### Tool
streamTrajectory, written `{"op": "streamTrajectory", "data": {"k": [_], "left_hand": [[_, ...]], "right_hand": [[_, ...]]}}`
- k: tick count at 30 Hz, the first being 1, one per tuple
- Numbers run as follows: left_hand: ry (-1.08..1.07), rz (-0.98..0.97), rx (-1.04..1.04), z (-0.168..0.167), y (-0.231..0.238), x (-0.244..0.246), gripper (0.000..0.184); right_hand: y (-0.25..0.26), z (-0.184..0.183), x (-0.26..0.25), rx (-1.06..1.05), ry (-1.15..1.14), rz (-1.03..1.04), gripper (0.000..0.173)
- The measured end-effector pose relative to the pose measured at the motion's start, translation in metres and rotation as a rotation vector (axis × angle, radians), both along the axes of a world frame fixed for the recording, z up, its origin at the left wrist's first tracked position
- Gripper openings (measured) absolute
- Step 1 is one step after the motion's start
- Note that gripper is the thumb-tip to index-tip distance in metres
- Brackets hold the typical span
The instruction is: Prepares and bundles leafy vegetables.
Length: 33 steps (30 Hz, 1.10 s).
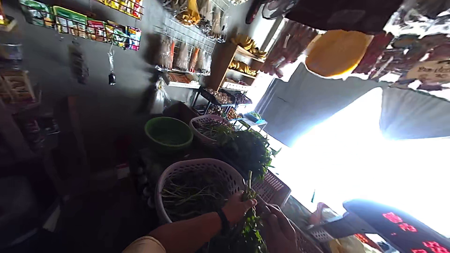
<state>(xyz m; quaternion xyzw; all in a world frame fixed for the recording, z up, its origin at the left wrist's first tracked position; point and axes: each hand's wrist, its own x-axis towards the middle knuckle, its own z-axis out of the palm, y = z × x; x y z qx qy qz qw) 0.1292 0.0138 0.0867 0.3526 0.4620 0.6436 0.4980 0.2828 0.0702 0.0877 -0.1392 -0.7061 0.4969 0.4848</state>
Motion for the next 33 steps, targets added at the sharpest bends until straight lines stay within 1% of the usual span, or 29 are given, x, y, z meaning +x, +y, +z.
{"op": "streamTrajectory", "data": {"k": [1, 3, 5, 6, 8, 9, 10, 11, 12, 14, 16, 18, 21, 24, 25, 27, 29, 31, 32, 33], "left_hand": [[-0.009, 0.02, 0.011, 0.001, -0.001, 0.0, 0.045], [0.005, 0.072, 0.045, 0.005, -0.005, 0.002, 0.038], [0.034, 0.113, 0.078, 0.008, -0.007, 0.001, 0.03], [0.036, 0.133, 0.083, 0.01, -0.008, 0.0, 0.027], [0.001, 0.182, 0.102, 0.008, -0.004, -0.006, 0.025], [-0.029, 0.192, 0.113, 0.003, -0.001, -0.012, 0.025], [-0.053, 0.194, 0.125, 0.0, 0.001, -0.017, 0.025], [-0.079, 0.194, 0.123, -0.001, 0.001, -0.02, 0.024], [-0.095, 0.186, 0.11, 0.001, -0.001, -0.02, 0.023], [-0.06, 0.164, 0.089, 0.005, -0.007, -0.016, 0.023], [0.04, 0.12, 0.104, 0.006, -0.011, -0.012, 0.024], [0.109, 0.084, 0.139, 0.003, -0.011, -0.009, 0.021], [0.125, 0.079, 0.173, -0.001, -0.011, -0.005, 0.019], [0.151, 0.122, 0.162, -0.006, -0.011, -0.005, 0.023], [0.149, 0.138, 0.165, -0.006, -0.01, -0.005, 0.023], [0.152, 0.167, 0.184, -0.006, -0.008, -0.006, 0.027], [0.167, 0.184, 0.192, -0.007, -0.008, -0.005, 0.037], [0.197, 0.202, 0.163, -0.008, -0.007, -0.004, 0.047], [0.219, 0.2, 0.141, -0.009, -0.007, -0.004, 0.048], [0.241, 0.187, 0.115, -0.008, -0.009, -0.004, 0.044]], "right_hand": [[0.001, 0.0, -0.001, 0.07, -0.06, -0.014, 0.028], [-0.001, 0.007, -0.006, 0.105, -0.106, -0.11, 0.028], [-0.006, 0.019, -0.007, -0.009, -0.074, -0.207, 0.028], [-0.005, 0.023, -0.005, -0.104, -0.003, -0.228, 0.03], [0.005, 0.027, 0.003, -0.266, 0.239, -0.209, 0.036], [0.01, 0.029, 0.01, -0.305, 0.306, -0.206, 0.038], [0.014, 0.031, 0.017, -0.321, 0.316, -0.217, 0.038], [0.017, 0.035, 0.022, -0.316, 0.273, -0.253, 0.037], [0.017, 0.038, 0.024, -0.298, 0.18, -0.299, 0.034], [0.015, 0.042, 0.026, -0.229, -0.1, -0.328, 0.028], [0.011, 0.046, 0.02, -0.169, -0.352, -0.282, 0.031], [0.005, 0.05, 0.01, -0.163, -0.525, -0.189, 0.033], [0.001, 0.043, -0.003, -0.184, -0.533, -0.125, 0.038], [0.002, 0.026, -0.007, -0.248, -0.498, -0.089, 0.055], [0.003, 0.019, -0.008, -0.255, -0.47, -0.105, 0.053], [0.006, 0.01, -0.013, -0.25, -0.42, -0.152, 0.035], [0.007, 0.007, -0.014, -0.207, -0.431, -0.16, 0.021], [0.006, 0.009, -0.015, -0.175, -0.431, -0.173, 0.012], [0.005, 0.01, -0.015, -0.18, -0.42, -0.187, 0.01], [0.005, 0.01, -0.015, -0.197, -0.409, -0.197, 0.009]]}}
